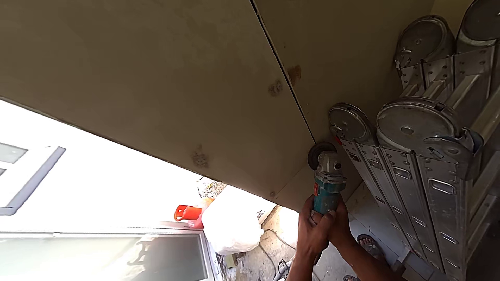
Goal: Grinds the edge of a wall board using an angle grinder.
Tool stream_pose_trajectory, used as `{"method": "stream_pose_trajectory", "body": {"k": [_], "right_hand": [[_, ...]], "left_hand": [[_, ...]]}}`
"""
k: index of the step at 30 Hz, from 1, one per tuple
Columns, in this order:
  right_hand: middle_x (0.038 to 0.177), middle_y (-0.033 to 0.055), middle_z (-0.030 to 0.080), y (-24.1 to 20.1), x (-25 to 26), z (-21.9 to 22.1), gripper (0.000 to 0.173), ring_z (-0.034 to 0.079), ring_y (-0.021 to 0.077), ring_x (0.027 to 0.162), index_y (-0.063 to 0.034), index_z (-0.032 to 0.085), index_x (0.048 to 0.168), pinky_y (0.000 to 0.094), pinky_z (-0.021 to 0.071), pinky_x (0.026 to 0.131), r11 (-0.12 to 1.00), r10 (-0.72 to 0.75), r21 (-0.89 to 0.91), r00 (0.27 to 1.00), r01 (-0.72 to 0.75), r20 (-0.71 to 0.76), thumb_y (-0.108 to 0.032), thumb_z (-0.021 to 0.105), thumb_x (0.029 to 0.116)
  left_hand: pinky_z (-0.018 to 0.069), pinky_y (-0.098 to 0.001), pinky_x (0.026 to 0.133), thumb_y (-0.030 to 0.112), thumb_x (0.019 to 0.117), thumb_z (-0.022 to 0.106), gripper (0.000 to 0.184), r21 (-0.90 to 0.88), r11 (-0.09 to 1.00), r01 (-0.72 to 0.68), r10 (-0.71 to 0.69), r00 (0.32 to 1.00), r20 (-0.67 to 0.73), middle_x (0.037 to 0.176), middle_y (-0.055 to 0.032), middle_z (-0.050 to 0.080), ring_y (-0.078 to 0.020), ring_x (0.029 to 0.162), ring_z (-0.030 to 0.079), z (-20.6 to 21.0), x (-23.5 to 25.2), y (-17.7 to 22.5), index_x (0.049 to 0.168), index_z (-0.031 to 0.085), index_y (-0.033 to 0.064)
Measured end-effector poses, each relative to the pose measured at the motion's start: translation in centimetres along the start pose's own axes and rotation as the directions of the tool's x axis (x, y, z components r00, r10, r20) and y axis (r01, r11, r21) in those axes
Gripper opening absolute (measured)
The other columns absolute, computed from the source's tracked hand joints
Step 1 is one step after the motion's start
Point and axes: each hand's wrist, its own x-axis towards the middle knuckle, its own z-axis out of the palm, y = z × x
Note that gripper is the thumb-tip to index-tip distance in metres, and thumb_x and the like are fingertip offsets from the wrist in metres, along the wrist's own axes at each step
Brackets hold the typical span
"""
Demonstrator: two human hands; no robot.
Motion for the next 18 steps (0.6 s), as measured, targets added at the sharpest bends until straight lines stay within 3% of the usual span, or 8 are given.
{"method": "stream_pose_trajectory", "body": {"k": [18], "right_hand": [[0.104,0.0053,0.071,0.12,-0.21,-0.04,0.073,0.069,0.0023,0.094,0.0065,0.052,0.128,0.0188,0.0573,0.087,1.000,0.024,-0.008,1.000,-0.024,-0.004,-0.012,0.084,0.0644]], "left_hand": [[0.0605,-0.0327,0.081,0.029,0.0813,0.071,0.056,0.008,1.000,0.014,-0.014,1.000,0.011,0.101,-0.0058,0.073,-0.0122,0.090,0.072,-0.12,0.08,-0.56,0.129,0.062,0.0023]]}}
